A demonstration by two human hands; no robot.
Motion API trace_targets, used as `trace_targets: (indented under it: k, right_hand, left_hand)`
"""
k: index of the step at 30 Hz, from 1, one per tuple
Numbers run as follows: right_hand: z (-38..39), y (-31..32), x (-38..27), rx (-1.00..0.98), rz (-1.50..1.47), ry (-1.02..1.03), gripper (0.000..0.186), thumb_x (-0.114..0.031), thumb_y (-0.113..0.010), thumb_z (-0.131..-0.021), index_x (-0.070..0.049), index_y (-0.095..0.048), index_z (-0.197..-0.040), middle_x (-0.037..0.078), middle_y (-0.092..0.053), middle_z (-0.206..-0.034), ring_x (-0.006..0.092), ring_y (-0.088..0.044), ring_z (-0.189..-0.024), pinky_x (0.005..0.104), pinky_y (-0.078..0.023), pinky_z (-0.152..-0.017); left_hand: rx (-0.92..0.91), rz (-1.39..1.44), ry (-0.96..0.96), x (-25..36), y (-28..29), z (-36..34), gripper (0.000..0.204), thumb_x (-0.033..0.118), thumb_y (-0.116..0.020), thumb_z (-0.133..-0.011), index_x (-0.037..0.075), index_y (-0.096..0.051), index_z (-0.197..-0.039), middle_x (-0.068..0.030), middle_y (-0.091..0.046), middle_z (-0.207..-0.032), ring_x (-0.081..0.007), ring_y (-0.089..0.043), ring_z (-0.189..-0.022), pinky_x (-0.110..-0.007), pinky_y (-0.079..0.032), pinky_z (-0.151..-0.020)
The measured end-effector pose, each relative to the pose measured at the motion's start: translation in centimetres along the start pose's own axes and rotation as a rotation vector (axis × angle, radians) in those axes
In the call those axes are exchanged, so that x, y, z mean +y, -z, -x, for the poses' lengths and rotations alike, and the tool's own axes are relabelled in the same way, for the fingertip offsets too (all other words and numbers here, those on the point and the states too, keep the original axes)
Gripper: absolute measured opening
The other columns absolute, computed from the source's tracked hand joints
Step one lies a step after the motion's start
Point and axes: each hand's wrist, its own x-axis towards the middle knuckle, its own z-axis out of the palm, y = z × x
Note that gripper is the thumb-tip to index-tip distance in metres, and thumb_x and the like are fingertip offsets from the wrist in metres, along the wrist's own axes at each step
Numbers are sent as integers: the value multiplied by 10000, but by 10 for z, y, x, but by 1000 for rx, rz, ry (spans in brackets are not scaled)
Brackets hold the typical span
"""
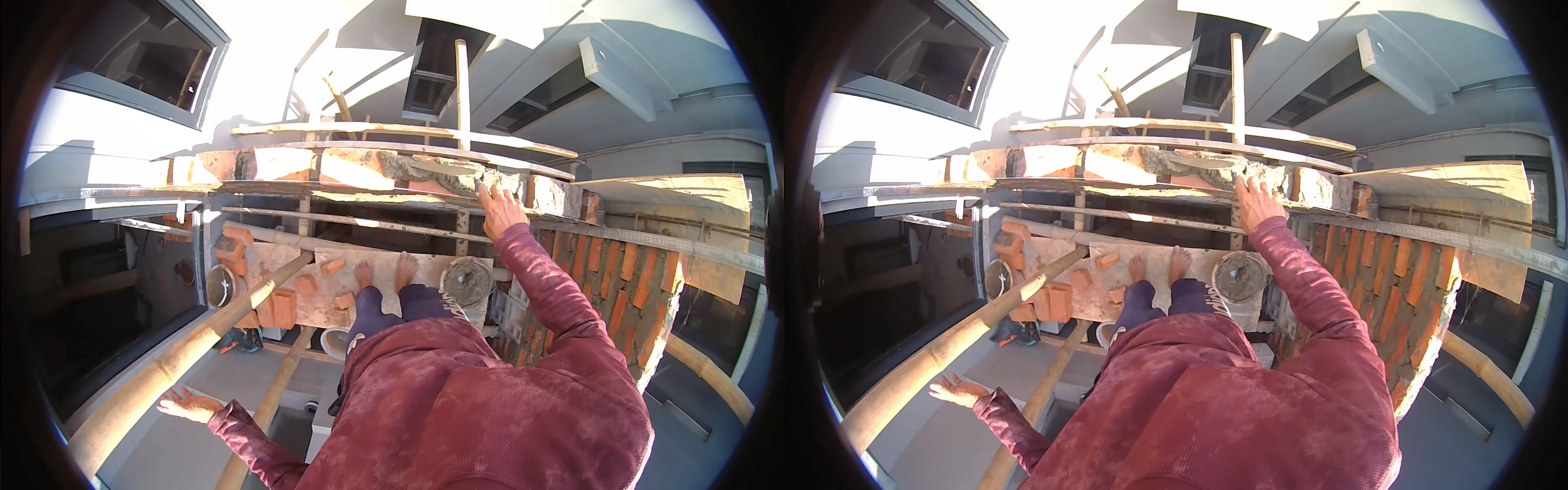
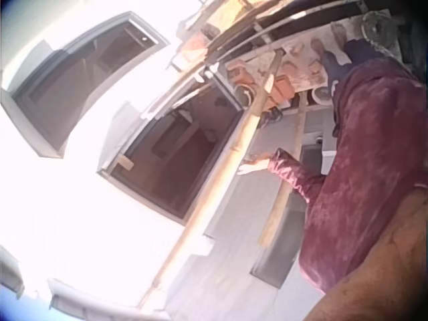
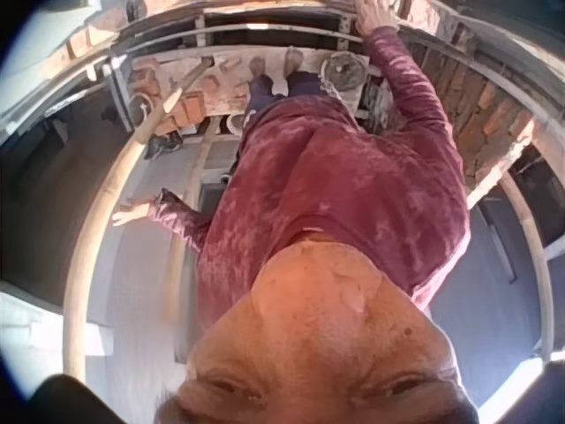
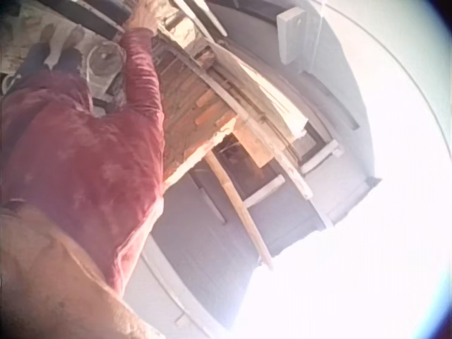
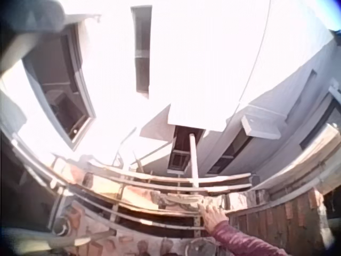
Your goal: The person scoops mortar from a bucket using a trowel and applies it to the top of a brick wall. They then pick up a brick, place it onto the mortar, and tap it into position. The person repeats this process, adding mortar and bricks to extend the wall.
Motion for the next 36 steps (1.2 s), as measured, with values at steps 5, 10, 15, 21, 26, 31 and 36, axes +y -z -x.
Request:
trace_targets:
  k: [5,10,15,21,26,31,36]
  right_hand:
    - [5,40,14,-138,-199,36,346,-140,-525,-887,21,-536,-1193,175,-548,-1189,316,-562,-1097,378,-487,-940]
    - [-28,22,-4,-171,-170,124,265,-136,-542,-875,13,-501,-1091,204,-578,-1071,358,-626,-955,436,-539,-770]
    - [-28,3,2,-28,-13,172,435,-88,-547,-844,59,-443,-1240,224,-568,-1131,345,-610,-1032,402,-503,-881]
    - [-37,15,6,-33,60,290,568,-114,-594,-802,73,-407,-1305,214,-549,-1174,327,-586,-1065,393,-476,-930]
    - [-29,20,12,-27,-70,208,587,-114,-598,-799,62,-397,-1321,212,-547,-1175,343,-588,-1056,414,-482,-917]
    - [-34,12,10,-224,-138,192,561,-80,-579,-787,68,-411,-1302,202,-556,-1093,351,-603,-1010,418,-496,-884]
    - [-33,15,8,-223,-121,187,528,-90,-567,-819,77,-413,-1296,208,-547,-1149,336,-608,-994,406,-502,-871]
  left_hand:
    - [-231,122,-186,50,-16,-43,849,535,-606,-884,56,-253,-1490,-109,-367,-1500,-260,-314,-1376,-456,-218,-1159]
    - [-242,-102,-245,77,-44,-43,805,449,-658,-884,-32,-330,-1441,-96,-507,-1413,-203,-333,-1368,-362,-235,-1162]
    - [-183,-135,-127,88,-53,-31,712,419,-639,-901,-63,-424,-1380,-85,-521,-1402,-190,-284,-1401,-377,-183,-1182]
    - [-186,-110,-130,89,-56,-28,748,421,-643,-892,-63,-389,-1403,-121,-500,-1414,-218,-336,-1380,-396,-219,-1166]
    - [-236,-147,-150,89,-52,-27,798,454,-644,-884,-52,-350,-1427,-149,-489,-1415,-259,-399,-1347,-417,-255,-1150]
    - [-242,-139,-140,82,-48,-31,726,471,-631,-893,-42,-448,-1372,-142,-482,-1415,-258,-391,-1355,-428,-259,-1147]
    - [-261,-175,-171,83,-37,-39,665,466,-606,-916,-35,-495,-1339,-134,-497,-1389,-249,-386,-1346,-420,-253,-1149]
